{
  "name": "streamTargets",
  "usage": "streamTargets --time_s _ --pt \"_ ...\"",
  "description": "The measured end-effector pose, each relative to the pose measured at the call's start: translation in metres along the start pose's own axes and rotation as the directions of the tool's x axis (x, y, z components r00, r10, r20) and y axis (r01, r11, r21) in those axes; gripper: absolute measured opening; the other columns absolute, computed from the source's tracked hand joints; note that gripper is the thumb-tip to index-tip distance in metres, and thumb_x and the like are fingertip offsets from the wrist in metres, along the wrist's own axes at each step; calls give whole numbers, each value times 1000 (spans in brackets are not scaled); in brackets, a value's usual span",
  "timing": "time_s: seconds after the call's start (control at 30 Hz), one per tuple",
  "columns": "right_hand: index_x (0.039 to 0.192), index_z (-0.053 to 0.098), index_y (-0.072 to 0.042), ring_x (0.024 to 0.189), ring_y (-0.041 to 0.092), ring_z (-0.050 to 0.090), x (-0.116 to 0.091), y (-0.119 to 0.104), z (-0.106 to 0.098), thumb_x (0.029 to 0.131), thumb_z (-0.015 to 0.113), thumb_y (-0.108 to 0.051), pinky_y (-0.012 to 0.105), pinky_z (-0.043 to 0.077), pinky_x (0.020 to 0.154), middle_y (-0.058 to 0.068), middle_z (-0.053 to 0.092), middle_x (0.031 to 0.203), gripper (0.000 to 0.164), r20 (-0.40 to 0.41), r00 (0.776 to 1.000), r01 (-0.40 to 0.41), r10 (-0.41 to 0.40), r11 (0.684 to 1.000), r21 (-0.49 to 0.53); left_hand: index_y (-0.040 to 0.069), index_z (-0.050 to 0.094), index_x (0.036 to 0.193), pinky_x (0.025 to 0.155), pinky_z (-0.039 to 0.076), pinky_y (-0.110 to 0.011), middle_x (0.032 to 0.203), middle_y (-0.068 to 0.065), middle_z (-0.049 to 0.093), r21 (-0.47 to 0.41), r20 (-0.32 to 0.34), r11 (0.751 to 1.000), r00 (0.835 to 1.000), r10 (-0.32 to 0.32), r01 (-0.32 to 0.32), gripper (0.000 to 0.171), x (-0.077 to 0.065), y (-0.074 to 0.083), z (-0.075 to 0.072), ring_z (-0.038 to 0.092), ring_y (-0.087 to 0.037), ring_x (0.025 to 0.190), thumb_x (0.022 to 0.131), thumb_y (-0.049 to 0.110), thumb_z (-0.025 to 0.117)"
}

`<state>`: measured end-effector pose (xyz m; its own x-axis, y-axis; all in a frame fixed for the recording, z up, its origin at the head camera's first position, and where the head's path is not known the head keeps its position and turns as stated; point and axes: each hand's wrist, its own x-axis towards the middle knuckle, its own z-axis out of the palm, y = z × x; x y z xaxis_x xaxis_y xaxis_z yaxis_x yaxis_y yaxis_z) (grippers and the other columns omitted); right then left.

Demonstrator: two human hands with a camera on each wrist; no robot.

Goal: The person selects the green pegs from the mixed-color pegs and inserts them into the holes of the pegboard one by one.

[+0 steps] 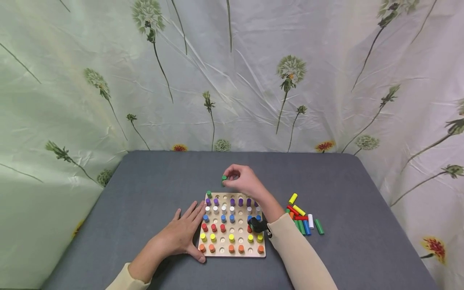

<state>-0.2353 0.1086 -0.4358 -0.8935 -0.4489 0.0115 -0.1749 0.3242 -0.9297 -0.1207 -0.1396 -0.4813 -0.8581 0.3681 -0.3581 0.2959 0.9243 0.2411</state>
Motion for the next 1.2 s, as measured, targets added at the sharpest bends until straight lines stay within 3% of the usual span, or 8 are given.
streamTargets --time_s 0.27,0.63,0.9,1.2 --pt "107 71 -6 88 21 63 11 8 14 96 76 -14 34 51 80 4 68 97 15 78 996 -44 46 999 -25 13 14 172 124 20 -76 181 -8 14 4 -4 1000 1000 5 -5 155 0 -1 1 14 -35 167 56 85 87" --pt "103 73 -8 79 13 62 23 11 23 93 77 -10 30 51 76 2 72 90 11 156 982 -79 104 984 -161 13 14 172 125 19 -76 181 -8 14 4 0 1000 1000 5 -5 154 -1 0 0 13 -35 168 57 85 87" --pt "100 73 -11 81 14 63 25 13 27 91 80 -8 30 51 77 2 73 93 11 178 971 -121 162 968 -220 13 14 172 125 19 -76 181 -8 14 11 3 1000 1000 -3 3 154 -1 0 0 13 -35 168 57 85 87" --pt "101 73 -9 78 12 60 26 8 32 91 79 -8 28 49 73 0 71 90 11 197 971 -73 138 950 -303 14 13 172 125 19 -76 181 -8 13 11 4 1000 1000 -5 5 154 0 1 -2 13 -35 168 57 85 87"
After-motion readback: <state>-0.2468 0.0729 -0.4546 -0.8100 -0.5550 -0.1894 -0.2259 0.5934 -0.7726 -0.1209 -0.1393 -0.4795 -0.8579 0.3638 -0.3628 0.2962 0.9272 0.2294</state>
